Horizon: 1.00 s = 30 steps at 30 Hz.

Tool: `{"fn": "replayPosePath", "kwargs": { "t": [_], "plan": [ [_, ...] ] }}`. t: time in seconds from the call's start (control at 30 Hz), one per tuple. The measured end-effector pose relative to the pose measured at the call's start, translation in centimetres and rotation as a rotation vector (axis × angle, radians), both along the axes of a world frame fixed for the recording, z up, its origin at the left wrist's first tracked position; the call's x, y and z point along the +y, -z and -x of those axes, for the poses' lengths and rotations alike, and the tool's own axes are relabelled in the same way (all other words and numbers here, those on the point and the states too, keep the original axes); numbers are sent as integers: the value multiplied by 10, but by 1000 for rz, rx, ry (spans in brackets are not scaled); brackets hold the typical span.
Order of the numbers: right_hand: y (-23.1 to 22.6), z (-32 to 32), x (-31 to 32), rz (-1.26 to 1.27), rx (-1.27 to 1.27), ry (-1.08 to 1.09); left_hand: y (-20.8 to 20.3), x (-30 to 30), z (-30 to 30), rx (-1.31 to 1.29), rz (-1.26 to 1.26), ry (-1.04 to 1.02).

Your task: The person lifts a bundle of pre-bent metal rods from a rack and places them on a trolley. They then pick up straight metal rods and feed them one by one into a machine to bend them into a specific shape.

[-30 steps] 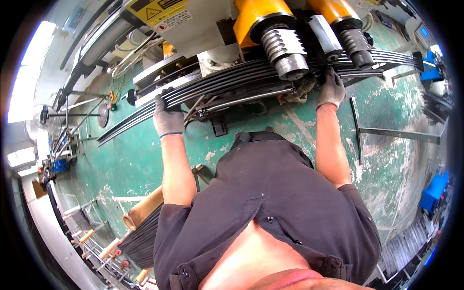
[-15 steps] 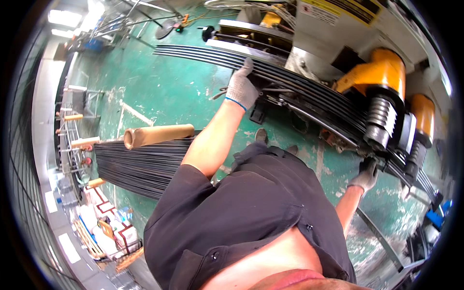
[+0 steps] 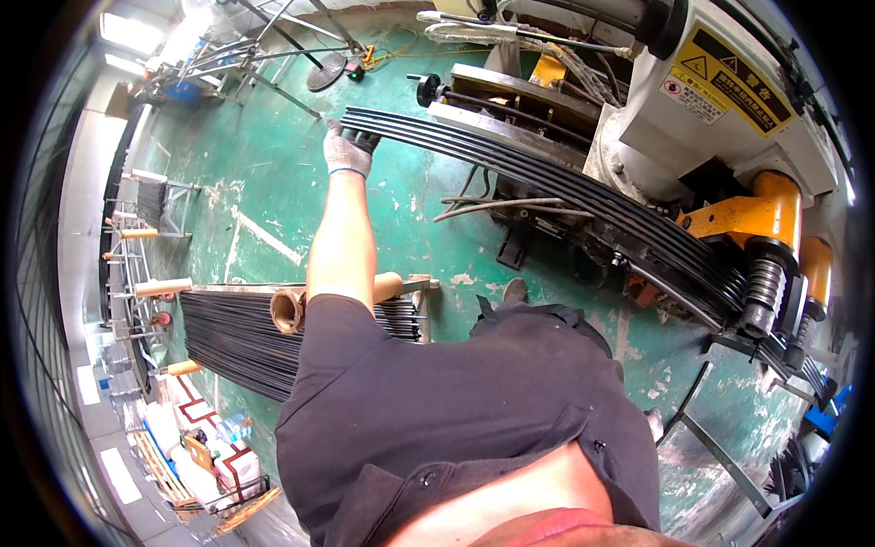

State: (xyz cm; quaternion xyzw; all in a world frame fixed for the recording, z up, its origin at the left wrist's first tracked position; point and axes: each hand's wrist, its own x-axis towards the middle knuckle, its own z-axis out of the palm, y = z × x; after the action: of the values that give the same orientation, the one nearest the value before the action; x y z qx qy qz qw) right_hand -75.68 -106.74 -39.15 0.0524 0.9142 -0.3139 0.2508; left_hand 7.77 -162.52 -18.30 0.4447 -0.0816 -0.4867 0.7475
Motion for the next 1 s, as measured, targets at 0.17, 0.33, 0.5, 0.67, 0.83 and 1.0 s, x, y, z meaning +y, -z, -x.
{"fn": "replayPosePath", "kwargs": {
  "t": [0.17, 0.33, 0.5, 0.67, 0.83, 1.0],
  "plan": [
    [-11, -41, 19, 37, -111, 118, 0, -20, -18, -49, 65, 199],
    [-33, -37, 0, 151, -138, 159, 35, -24, -49, -125, 191, 470],
    [-36, -34, -33, 253, -140, 45, 41, -11, -85, -338, 228, 523],
    [-39, -30, -61, 139, -155, -38, 39, 5, -15, 121, 247, 124],
    [-33, 2, -75, 103, -254, -112, 72, 64, 87, 287, -66, -20],
    [-18, 76, -76, 29, -372, -164, 142, 110, 231, 344, -324, 48]
  ]
}}
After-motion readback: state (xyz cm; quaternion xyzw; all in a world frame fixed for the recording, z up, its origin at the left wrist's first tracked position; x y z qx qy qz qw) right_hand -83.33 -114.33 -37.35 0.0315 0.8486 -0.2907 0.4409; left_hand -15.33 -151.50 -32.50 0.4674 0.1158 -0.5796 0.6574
